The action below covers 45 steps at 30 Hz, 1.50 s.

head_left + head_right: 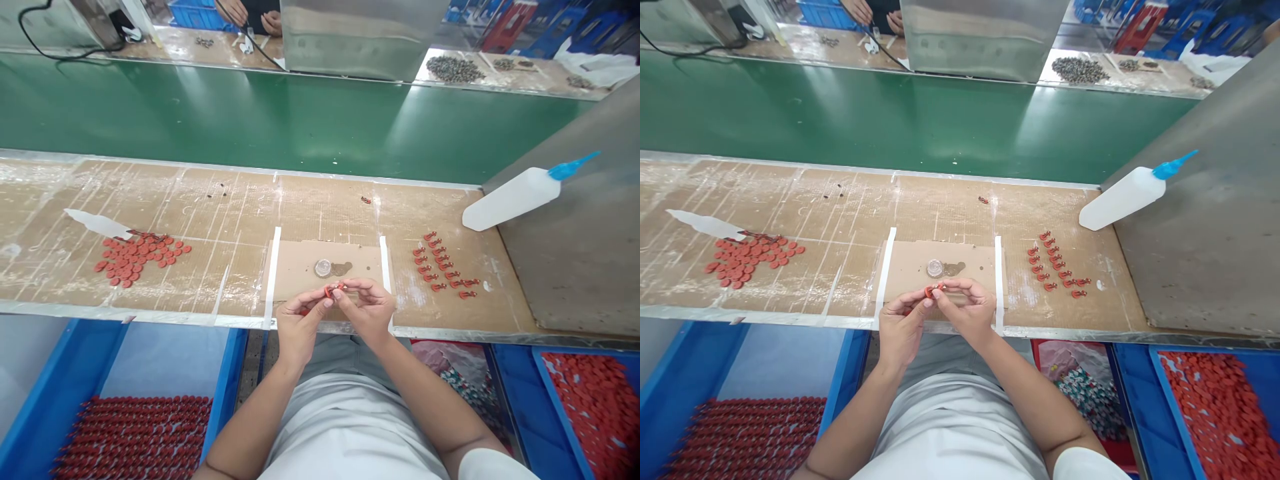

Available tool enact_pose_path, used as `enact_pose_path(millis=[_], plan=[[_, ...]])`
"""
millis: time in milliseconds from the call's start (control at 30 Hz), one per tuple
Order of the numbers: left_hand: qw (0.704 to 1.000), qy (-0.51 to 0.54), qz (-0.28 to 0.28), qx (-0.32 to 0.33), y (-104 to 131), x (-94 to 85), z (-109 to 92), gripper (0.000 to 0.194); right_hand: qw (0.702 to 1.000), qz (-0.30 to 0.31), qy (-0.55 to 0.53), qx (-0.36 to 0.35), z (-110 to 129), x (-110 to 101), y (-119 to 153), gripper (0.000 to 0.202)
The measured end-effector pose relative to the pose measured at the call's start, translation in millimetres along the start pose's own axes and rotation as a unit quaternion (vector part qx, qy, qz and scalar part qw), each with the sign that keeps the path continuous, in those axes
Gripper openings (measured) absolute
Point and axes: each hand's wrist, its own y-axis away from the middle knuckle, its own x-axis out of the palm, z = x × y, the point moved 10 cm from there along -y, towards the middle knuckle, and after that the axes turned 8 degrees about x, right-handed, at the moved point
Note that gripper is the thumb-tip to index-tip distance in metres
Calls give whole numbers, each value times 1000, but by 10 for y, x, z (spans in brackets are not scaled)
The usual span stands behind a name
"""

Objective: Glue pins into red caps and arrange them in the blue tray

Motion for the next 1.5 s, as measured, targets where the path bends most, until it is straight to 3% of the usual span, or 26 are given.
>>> enact_pose_path(millis=[233, 500, 833, 1033, 1267, 1500], plan=[[998, 40, 8, -53, 16, 39, 44, 15, 999, 22, -29, 37, -74, 6, -5, 26], [986, 111, 22, -127, 49, 58, 188, 13, 992, 96, -67, 40, 41, 133, 6, 32], [979, 128, 33, -152, 117, 111, 214, 17, 988, 137, -65, 44, 92, 167, 22, 32], [982, 116, 16, -151, 104, 83, 253, 15, 989, 115, -68, 69, 70, 128, 22, 23], [986, 99, 18, -131, 55, 156, 248, 14, 994, 23, -59, 93, 20, -39, 29, 20], [992, 74, 9, -98, 51, 160, 211, 18, 998, -36, 2, 43, 128, -178, 62, 22]])
